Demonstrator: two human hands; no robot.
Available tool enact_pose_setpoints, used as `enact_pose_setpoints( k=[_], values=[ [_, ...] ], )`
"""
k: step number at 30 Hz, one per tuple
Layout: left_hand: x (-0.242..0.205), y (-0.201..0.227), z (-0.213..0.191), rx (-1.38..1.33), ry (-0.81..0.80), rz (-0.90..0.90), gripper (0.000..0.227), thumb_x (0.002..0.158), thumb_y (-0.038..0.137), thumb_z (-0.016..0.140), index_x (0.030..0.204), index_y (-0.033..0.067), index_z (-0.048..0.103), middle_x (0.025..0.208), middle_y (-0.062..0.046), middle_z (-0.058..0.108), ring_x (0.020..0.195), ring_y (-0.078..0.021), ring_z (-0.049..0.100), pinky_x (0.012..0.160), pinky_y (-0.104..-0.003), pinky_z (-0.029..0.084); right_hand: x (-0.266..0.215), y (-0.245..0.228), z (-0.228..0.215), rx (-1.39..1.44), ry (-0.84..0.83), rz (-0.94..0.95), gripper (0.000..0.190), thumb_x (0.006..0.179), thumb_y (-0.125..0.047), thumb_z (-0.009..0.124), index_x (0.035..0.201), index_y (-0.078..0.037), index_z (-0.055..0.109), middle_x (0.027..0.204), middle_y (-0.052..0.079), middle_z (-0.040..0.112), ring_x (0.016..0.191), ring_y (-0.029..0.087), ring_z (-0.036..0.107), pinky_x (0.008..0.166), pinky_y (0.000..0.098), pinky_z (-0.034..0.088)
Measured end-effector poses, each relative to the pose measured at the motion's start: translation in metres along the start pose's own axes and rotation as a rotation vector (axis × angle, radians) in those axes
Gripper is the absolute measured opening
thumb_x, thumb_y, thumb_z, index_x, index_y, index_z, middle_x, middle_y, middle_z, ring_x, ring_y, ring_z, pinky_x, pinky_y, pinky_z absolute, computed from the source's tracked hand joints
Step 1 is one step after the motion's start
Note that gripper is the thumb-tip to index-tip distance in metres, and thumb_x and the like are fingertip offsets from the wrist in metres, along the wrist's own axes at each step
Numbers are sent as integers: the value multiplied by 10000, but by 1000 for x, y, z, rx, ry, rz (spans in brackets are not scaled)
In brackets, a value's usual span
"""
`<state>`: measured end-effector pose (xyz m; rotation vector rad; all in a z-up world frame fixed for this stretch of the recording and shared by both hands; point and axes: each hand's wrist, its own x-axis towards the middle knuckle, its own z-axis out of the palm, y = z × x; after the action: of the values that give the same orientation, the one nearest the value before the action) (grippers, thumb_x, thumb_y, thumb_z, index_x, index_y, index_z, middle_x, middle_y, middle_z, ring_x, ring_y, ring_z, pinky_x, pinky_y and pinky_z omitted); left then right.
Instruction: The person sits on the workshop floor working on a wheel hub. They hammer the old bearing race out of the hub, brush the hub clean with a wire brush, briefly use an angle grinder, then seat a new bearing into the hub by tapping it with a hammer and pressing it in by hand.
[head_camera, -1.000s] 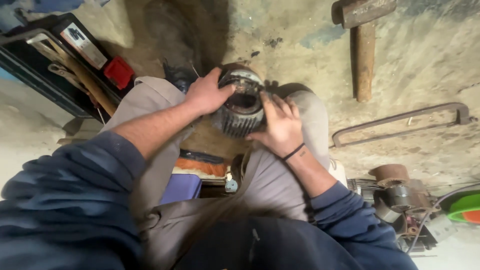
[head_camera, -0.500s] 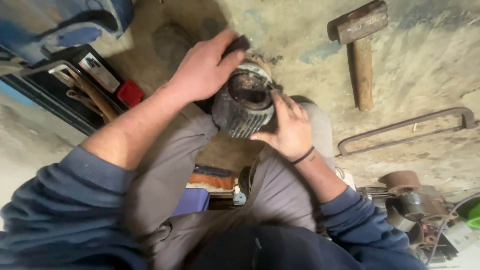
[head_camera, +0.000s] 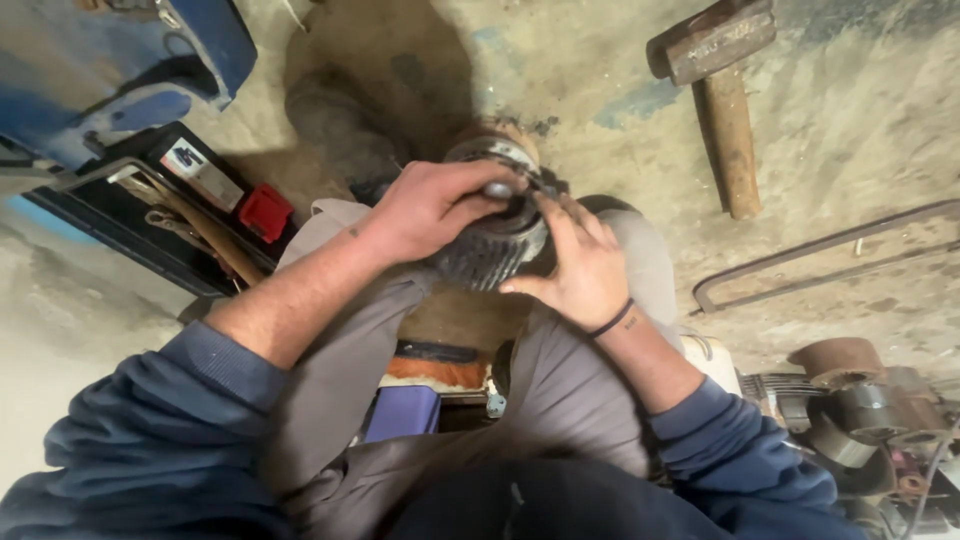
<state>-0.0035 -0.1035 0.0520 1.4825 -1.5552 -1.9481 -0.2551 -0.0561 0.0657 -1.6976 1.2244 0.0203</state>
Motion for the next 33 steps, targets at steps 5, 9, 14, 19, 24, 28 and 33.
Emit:
enact_pose_setpoints(
  k=[5,9,14,19,24,28,33],
  values=[
    [-2,-8,2,15,-6,21,298,974,191,686,1267,136,685,1172,-86,747,1070,-302,731,878,-381,589,2,2,-1,3,-16,-2,1073,667,-686,821,1460,-32,516,1291,240,669,1268,411,591,1026,501,474],
    [-3,-11,2,30,-13,18,294,974,192,697,1264,145,687,1172,-81,748,1076,-298,730,883,-380,593,1,4,1,16,-18,-12,1068,677,-685,820,1466,-33,511,1303,237,666,1274,410,590,1034,501,475],
    [-2,-10,1,51,-27,6,296,968,197,700,1262,156,692,1172,-76,750,1070,-295,730,878,-381,596,1,4,1,22,-8,-15,1071,679,-691,816,1465,-30,510,1309,241,664,1272,408,590,1029,499,478],
    [-2,-14,3,59,-51,20,302,957,199,701,1255,149,691,1169,-79,745,1051,-291,734,864,-384,597,1,7,3,5,-13,-9,1080,672,-704,811,1461,-29,514,1281,243,670,1277,413,587,1030,501,477],
    [-2,-13,4,59,-38,24,298,955,192,707,1248,143,693,1159,-82,746,1055,-293,733,863,-382,600,1,6,3,10,-16,-8,1074,671,-696,817,1458,-29,517,1271,229,682,1284,405,586,1038,494,480],
    [-3,-11,3,57,-37,23,292,959,179,706,1249,141,691,1162,-86,746,1070,-302,725,866,-386,595,1,6,3,21,-8,-16,1068,667,-680,826,1455,-27,519,1267,218,692,1284,395,589,1036,479,488],
    [-5,-8,9,91,-35,58,306,943,177,694,1243,117,676,1163,-96,734,1061,-323,716,870,-404,586,1,6,2,23,-8,-25,1064,672,-676,832,1452,-24,519,1268,218,686,1285,398,593,1036,478,491]
  ],
)
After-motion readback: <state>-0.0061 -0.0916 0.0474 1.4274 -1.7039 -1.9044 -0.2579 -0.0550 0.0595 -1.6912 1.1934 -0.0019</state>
